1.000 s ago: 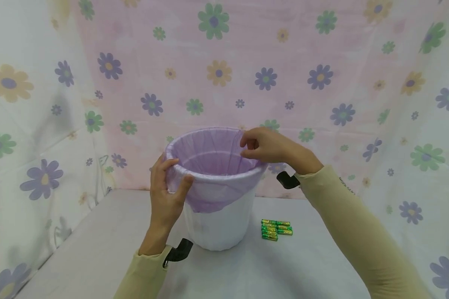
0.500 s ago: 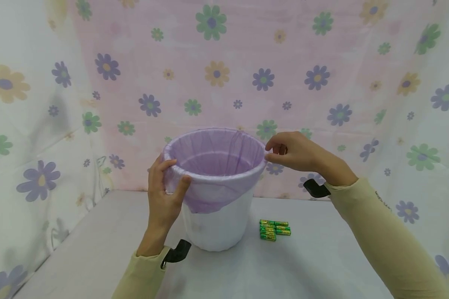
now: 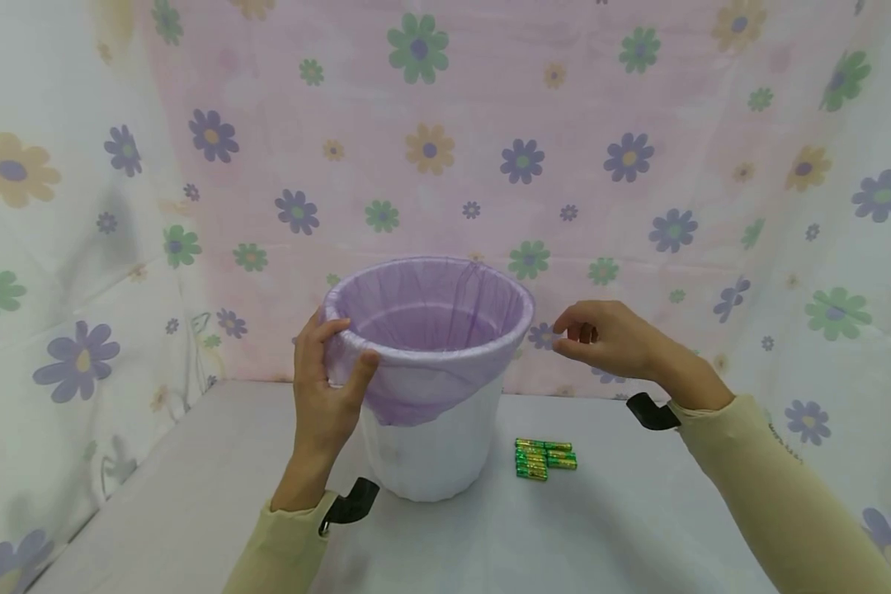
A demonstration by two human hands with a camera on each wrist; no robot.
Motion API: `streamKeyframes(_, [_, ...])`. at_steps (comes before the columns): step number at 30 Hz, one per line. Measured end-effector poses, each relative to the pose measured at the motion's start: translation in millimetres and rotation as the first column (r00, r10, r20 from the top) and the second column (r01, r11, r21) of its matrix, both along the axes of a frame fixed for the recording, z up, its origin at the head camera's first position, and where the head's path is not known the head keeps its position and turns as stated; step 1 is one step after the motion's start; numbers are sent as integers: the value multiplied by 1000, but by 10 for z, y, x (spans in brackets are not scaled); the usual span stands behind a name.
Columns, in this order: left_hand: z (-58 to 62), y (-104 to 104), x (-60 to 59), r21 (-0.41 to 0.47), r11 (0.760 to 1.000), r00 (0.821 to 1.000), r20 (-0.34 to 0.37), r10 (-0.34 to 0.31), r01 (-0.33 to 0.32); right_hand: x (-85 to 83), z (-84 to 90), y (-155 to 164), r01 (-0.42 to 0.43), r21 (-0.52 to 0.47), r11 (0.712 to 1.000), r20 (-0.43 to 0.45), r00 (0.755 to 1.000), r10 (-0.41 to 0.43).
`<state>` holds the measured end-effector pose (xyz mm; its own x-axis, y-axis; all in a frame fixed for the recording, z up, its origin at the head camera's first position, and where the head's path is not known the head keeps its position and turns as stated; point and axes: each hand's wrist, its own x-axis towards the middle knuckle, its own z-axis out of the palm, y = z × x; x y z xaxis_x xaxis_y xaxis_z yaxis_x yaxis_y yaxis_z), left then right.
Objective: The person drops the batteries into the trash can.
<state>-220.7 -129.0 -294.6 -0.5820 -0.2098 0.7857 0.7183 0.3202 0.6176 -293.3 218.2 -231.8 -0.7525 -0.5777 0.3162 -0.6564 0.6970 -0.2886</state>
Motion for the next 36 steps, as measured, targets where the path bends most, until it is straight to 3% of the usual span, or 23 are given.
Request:
streamKeyframes(11, [-10,-17,-10,1,1000,1000,-1,-3,3,35,-450,32,-22,-21,1000,23,999,23])
streamKeyframes(29, [-20,-5,-23,5,1000,1000,-5,-15,15,58,-1127,31,23,60,998,130,991,-31])
streamKeyframes(36, [-10,-11,-22,-1,1000,1000,-14,-6,6,41,-1348,-1,26,76,997,132,991,-36])
